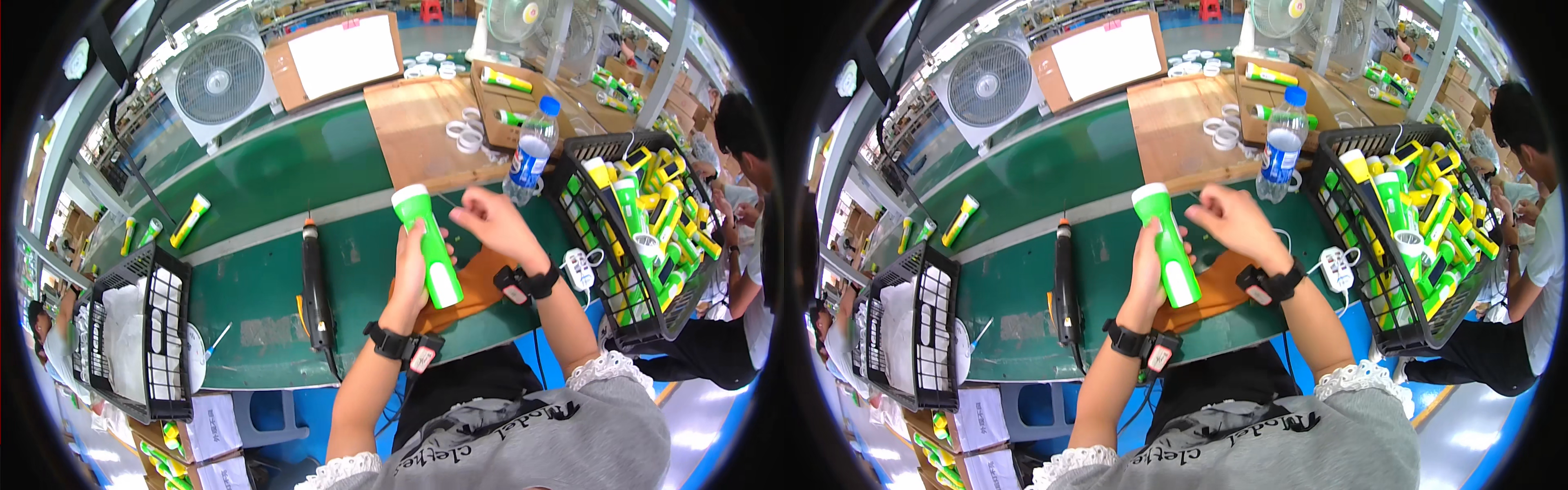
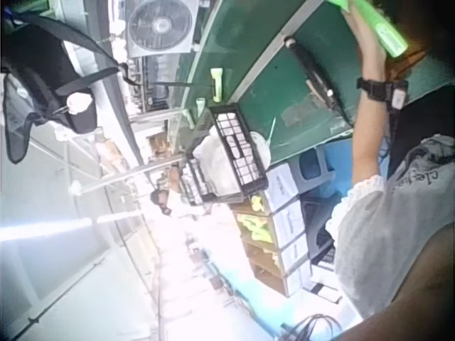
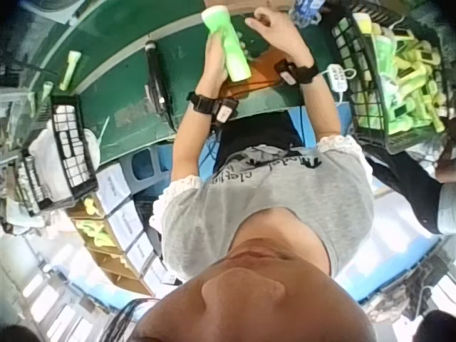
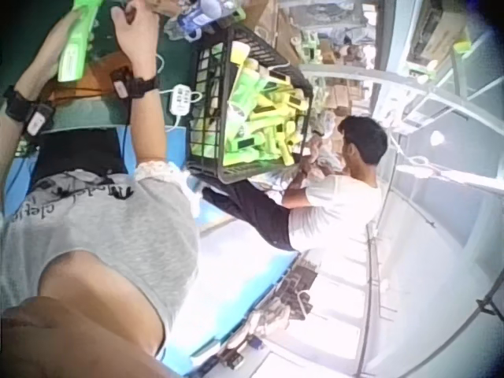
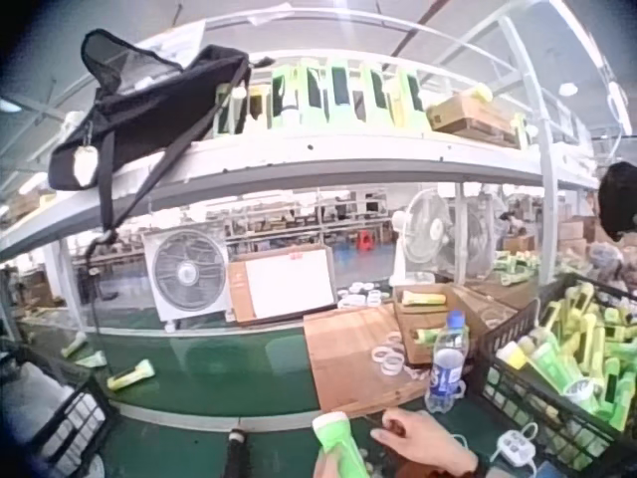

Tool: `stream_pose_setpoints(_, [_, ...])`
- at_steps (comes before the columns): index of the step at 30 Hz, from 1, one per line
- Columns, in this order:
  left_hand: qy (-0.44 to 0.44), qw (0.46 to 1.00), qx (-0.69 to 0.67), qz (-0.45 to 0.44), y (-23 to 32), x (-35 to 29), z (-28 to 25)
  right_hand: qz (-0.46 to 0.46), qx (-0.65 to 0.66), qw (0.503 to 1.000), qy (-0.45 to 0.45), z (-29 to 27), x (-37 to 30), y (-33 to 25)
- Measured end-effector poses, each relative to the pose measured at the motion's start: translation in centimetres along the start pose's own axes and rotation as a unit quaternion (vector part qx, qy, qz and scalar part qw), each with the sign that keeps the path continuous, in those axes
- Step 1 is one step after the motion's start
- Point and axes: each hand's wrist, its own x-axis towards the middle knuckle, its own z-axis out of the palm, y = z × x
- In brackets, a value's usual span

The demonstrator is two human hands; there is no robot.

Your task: Applying labels and testing components on plastic flashlight housings.

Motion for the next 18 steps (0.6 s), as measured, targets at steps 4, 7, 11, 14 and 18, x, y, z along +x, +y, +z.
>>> stream_pose_setpoints(4, [0.002,0.999,0.046,0.012,0.5,-0.2,0.2,0.016,-0.254,0.965,0.065,-0.7,2.5,5.6])
stream_pose_setpoints(7, [-0.005,0.999,0.039,-0.005,0.4,-0.2,0.0,0.113,-0.327,0.936,-0.068,0.6,3.0,8.8])
stream_pose_setpoints(11, [0.022,0.998,0.063,-0.001,0.5,-0.2,-0.2,0.04,-0.182,0.982,0.043,-0.6,2.9,6.5])
stream_pose_setpoints(14, [-0.015,1.0,0.018,0.0,-0.4,0.5,-1.7,-0.061,0.056,0.991,0.109,-0.9,2.5,2.6])
stream_pose_setpoints(18, [-0.036,0.992,0.118,0.037,0.4,0.0,-0.3,-0.148,0.127,0.977,0.091,-1.2,0.9,-0.7])
